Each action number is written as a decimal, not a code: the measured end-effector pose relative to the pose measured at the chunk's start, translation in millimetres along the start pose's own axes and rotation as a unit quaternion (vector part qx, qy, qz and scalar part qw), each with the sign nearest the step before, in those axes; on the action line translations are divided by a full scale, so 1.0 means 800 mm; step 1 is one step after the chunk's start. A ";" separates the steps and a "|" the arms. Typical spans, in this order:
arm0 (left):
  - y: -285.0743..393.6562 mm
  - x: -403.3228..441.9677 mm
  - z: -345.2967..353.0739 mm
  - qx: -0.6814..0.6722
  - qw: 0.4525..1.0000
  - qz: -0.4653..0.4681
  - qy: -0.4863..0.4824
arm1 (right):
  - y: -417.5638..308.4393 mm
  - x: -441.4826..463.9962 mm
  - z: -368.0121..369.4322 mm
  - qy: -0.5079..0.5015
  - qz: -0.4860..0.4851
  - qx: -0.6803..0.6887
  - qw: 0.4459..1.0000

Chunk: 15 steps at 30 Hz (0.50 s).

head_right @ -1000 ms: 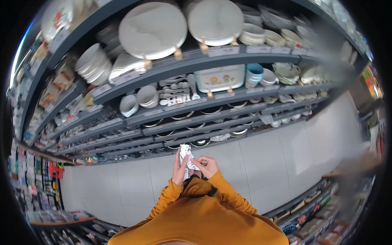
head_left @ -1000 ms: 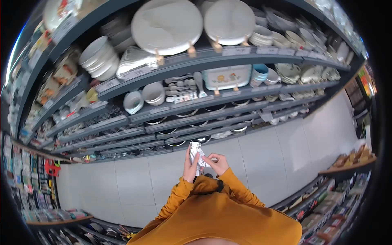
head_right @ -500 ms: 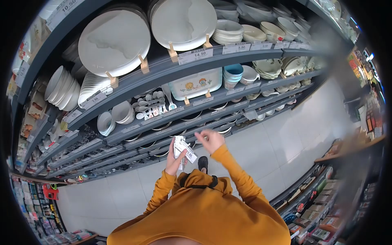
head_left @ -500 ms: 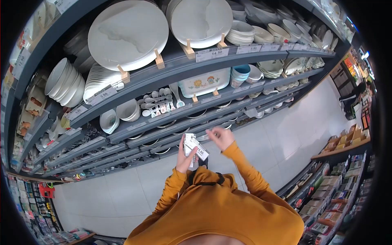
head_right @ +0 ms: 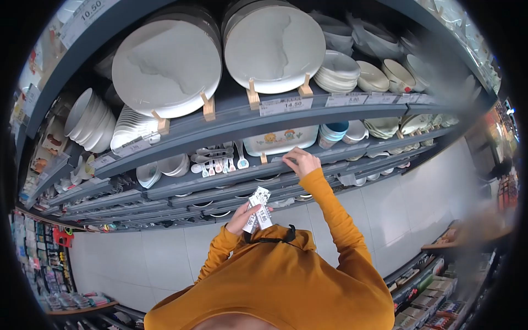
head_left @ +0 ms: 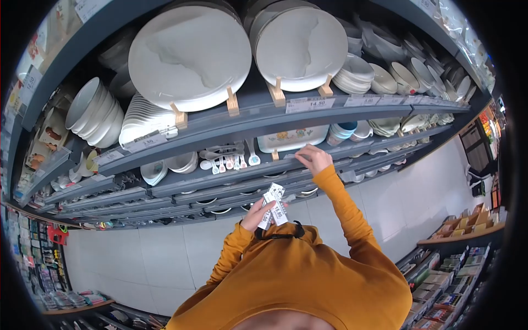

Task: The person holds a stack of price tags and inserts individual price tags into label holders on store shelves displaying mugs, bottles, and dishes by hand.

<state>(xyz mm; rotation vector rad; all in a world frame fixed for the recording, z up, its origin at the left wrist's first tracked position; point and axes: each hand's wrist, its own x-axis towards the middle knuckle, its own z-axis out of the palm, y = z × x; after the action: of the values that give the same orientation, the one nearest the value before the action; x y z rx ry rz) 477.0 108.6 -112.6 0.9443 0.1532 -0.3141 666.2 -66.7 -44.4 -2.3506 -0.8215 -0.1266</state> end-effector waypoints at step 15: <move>-0.036 0.065 0.039 -0.036 0.978 0.085 0.186 | -0.015 -0.086 0.002 -0.146 0.075 0.250 0.954</move>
<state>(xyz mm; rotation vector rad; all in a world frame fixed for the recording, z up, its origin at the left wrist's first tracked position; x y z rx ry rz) 516.6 57.4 -130.4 0.9300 0.4206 0.0292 603.8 -94.4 -58.8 -1.9560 -0.7062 0.4546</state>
